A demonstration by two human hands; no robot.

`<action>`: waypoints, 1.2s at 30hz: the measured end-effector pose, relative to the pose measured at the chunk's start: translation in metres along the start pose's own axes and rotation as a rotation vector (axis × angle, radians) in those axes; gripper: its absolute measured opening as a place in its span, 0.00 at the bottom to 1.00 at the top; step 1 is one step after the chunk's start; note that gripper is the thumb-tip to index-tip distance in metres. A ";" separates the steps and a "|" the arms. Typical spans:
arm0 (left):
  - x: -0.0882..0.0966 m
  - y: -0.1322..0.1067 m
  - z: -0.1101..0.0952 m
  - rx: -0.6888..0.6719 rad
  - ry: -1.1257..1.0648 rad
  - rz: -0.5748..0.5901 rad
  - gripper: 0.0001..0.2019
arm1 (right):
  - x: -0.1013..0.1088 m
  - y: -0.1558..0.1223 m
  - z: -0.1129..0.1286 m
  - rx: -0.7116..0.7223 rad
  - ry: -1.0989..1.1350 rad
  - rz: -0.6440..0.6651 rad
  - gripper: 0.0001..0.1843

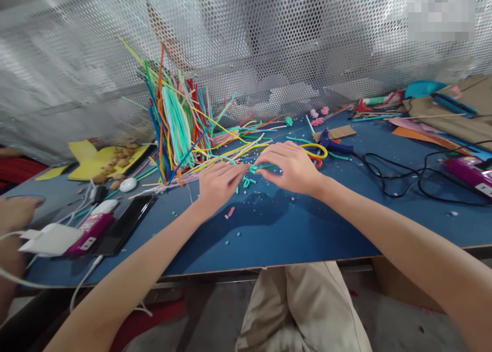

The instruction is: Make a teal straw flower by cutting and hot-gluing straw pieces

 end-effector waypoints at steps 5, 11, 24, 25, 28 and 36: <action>0.003 0.001 -0.003 -0.037 -0.004 -0.019 0.08 | 0.002 0.002 0.004 0.051 -0.069 -0.005 0.04; 0.002 -0.001 -0.004 -0.023 -0.032 -0.057 0.09 | 0.003 0.003 0.006 -0.002 -0.061 -0.032 0.04; 0.004 0.000 -0.002 -0.012 -0.085 -0.070 0.09 | -0.003 0.003 0.009 -0.094 0.113 -0.022 0.07; 0.005 0.000 -0.002 -0.003 -0.107 -0.078 0.09 | -0.004 0.003 0.008 -0.083 0.117 -0.023 0.07; 0.006 0.002 -0.004 0.020 -0.148 -0.086 0.08 | -0.005 0.003 0.006 -0.072 0.108 -0.033 0.07; 0.007 0.001 0.000 0.037 -0.112 -0.085 0.10 | -0.007 -0.002 0.002 -0.181 0.205 0.019 0.12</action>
Point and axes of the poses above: each hand's wrist, its own y-axis towards the middle knuckle, its own x-axis out of the back of the hand, z = x × y, the point moved 2 cm from there along y, towards the middle knuckle, and after that the axes turned 6 degrees about z, right-handed, at the moved point
